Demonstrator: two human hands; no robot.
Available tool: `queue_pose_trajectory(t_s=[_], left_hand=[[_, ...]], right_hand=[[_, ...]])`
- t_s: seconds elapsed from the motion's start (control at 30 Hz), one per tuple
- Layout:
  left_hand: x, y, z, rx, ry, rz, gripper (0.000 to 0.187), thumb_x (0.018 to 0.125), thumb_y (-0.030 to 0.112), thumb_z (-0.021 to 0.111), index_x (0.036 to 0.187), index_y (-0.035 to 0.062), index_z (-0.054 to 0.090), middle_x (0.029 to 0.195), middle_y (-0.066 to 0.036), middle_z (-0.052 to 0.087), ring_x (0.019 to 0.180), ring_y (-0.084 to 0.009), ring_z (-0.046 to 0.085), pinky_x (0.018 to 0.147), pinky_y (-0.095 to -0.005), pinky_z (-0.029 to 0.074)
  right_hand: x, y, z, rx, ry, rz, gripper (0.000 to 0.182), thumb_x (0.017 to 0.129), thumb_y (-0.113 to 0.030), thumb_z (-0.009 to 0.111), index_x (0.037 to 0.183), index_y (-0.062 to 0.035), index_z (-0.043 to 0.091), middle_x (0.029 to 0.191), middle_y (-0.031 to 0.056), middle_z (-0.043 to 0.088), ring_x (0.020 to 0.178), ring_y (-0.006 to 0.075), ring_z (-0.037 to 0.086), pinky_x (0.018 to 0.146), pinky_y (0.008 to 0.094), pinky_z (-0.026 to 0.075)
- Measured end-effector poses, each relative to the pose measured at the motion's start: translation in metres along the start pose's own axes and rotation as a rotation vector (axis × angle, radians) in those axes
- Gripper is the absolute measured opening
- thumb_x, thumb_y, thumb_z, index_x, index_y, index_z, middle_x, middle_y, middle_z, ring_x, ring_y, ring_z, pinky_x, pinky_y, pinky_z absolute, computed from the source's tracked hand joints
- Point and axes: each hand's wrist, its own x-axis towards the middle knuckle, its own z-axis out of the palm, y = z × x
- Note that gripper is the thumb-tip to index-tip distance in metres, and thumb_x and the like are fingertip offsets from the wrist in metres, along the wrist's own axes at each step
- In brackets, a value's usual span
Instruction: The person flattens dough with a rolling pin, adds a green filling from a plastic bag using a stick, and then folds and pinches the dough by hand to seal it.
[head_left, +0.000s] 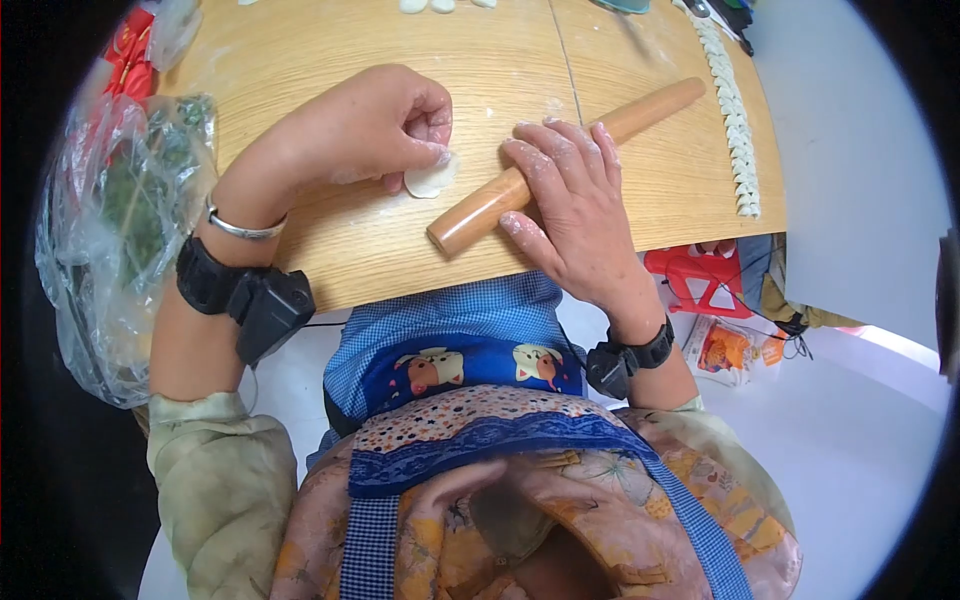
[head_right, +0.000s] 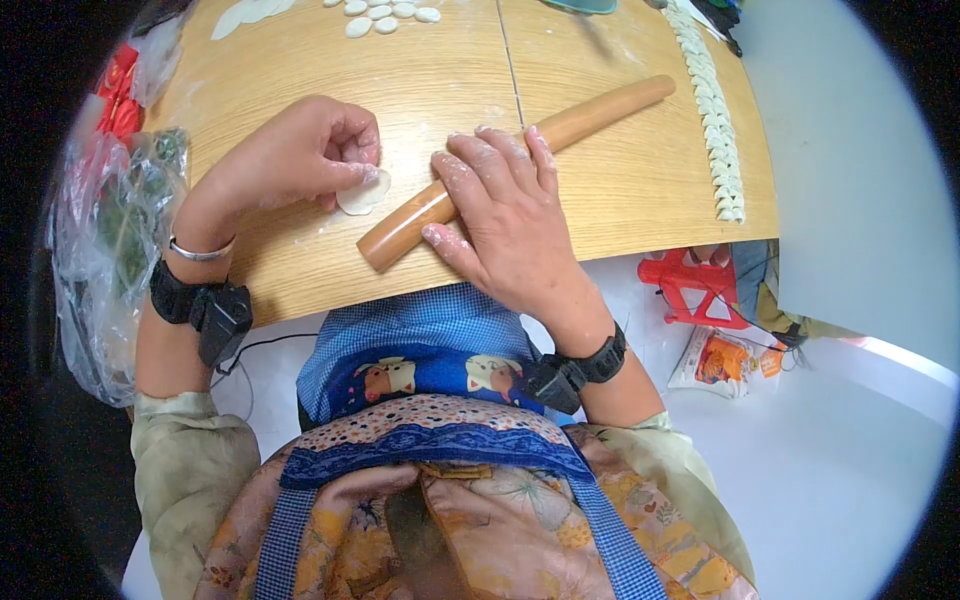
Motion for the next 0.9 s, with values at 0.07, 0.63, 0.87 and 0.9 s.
queue_pose_trajectory(t_s=[0.07,0.63,0.87,0.9], left_hand=[[0.0,0.0,0.0,0.026,-0.01,0.0,0.007,0.088,0.005,0.065,0.087,-0.0012,0.061,0.072,0.0,0.06,0.056,-0.0056,0.055,0.048,-0.0218,0.046],[0.001,-0.002,-0.001,0.088,0.151,0.086,0.047,0.103,0.034,0.05,0.072,-0.0001,0.06,0.057,-0.002,0.054,0.049,-0.0104,0.051,0.049,-0.0267,0.042],[0.002,-0.006,0.004,0.273,0.145,0.217,0.017,0.087,0.014,0.067,0.078,-0.0006,0.063,0.063,-0.004,0.058,0.059,-0.008,0.052,0.055,-0.027,0.043],[0.001,-0.004,0.004,0.274,0.145,0.218,0.017,0.087,0.014,0.067,0.078,-0.0006,0.063,0.063,-0.004,0.058,0.059,-0.008,0.052,0.055,-0.027,0.043]], right_hand=[[0.004,-0.002,0.001,-0.003,0.009,-0.015,0.053,0.094,-0.044,0.054,0.133,-0.0076,0.054,0.137,0.0139,0.052,0.136,0.0352,0.041,0.119,0.0548,0.018],[0.074,0.002,0.031,-0.108,0.183,-0.07,0.052,0.098,-0.04,0.05,0.13,-0.0001,0.059,0.135,0.0196,0.058,0.132,0.0391,0.048,0.112,0.0556,0.033],[0.017,-0.007,0.006,-0.054,0.066,-0.042,0.058,0.095,-0.041,0.054,0.138,-0.0018,0.05,0.145,0.0187,0.048,0.138,0.0382,0.039,0.117,0.0553,0.023],[0.009,-0.008,0.006,-0.04,0.051,-0.023,0.06,0.095,-0.041,0.055,0.14,-0.0021,0.049,0.146,0.0186,0.047,0.139,0.0378,0.038,0.118,0.0551,0.021]])
